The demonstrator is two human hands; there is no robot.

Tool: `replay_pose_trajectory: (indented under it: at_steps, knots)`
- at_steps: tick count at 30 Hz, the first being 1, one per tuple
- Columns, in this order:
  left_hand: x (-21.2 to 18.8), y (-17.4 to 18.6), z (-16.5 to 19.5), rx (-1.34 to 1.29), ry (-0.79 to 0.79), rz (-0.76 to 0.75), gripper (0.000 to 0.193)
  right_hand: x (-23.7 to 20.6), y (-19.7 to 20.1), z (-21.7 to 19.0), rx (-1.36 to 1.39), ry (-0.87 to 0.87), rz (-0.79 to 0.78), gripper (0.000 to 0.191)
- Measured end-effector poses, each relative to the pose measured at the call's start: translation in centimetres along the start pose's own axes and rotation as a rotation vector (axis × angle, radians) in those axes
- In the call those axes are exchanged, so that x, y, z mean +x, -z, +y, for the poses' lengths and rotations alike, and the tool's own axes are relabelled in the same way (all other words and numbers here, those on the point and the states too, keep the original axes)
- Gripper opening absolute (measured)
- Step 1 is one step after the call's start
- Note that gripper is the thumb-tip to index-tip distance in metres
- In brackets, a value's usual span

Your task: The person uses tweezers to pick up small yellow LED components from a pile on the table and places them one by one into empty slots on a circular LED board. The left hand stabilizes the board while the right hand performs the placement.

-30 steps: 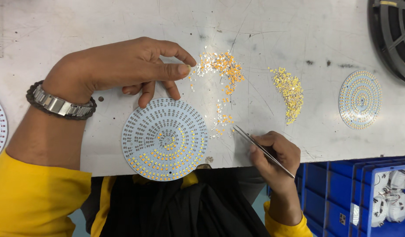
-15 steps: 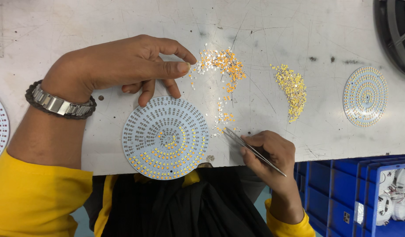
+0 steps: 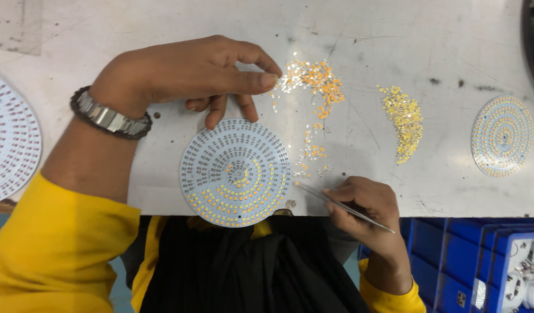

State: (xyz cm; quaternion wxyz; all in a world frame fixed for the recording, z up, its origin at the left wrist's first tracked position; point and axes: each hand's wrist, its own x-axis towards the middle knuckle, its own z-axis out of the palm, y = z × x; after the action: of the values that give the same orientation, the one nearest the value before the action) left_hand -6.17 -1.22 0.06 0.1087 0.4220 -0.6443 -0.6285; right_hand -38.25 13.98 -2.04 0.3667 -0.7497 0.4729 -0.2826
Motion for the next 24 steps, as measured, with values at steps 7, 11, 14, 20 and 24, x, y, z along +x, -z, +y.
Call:
replay_pose_trajectory:
  at_steps: [7, 11, 14, 20, 24]
  knots:
    - [-0.2, -0.1, 0.1, -0.005, 0.029, 0.013, 0.065, 1.5, 0.0, -0.4, -0.021, 0.156, -0.123, 0.016]
    - [-0.2, -0.2, 0.3, -0.016, 0.037, 0.009, 0.065, 1.2, -0.3, -0.6, -0.028, 0.193, -0.122, 0.015]
    - [-0.2, -0.1, 0.4, -0.020, 0.046, 0.009, 0.065, 0.5, -0.9, -0.7, -0.054, 0.201, -0.105, 0.015]
    - [-0.1, -0.1, 0.0, -0.025, 0.023, 0.005, 0.066, -0.1, -1.8, -0.2, -0.107, 0.245, -0.048, 0.014]
    - [0.0, -0.1, -0.2, -0.037, -0.019, -0.007, 0.067, 0.0, -1.7, -0.2, -0.119, 0.250, -0.057, 0.014]
